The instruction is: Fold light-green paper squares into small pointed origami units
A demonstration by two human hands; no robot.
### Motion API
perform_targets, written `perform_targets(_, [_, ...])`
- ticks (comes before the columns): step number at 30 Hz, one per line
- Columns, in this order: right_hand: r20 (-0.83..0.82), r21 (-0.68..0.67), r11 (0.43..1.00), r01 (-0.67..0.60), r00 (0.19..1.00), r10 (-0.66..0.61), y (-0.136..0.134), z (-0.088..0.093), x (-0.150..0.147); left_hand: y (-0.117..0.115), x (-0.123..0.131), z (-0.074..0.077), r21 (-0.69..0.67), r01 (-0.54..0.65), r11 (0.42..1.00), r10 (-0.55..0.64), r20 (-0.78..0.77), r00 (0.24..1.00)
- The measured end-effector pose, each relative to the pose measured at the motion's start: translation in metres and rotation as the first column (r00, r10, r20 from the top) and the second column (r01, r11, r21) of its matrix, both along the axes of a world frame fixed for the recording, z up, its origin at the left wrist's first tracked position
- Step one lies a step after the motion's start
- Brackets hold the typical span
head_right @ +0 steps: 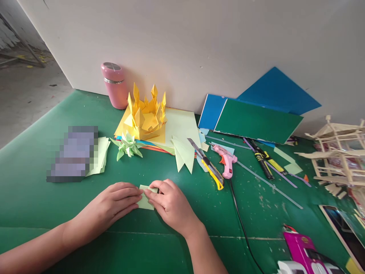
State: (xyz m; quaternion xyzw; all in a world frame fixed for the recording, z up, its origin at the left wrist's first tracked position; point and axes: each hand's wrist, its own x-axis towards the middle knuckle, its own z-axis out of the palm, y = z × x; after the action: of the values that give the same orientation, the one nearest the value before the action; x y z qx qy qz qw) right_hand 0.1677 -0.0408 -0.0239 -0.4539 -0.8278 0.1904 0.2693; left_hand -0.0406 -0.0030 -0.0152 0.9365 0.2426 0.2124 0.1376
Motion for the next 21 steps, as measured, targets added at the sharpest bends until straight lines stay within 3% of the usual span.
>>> perform_targets(15, [-0.021,0.0,1.0,-0.004,1.0,0.004,0.0007,0.0015,0.0007,-0.0029,-0.0002,0.0012,-0.034,-0.013,0.999,0.012,-0.018,1.0])
perform_targets(21, [0.001,0.01,1.0,-0.002,1.0,0.002,0.0004,0.0028,-0.0007,-0.0038,0.0017,0.0021,0.01,-0.019,1.0,0.019,0.004,1.0])
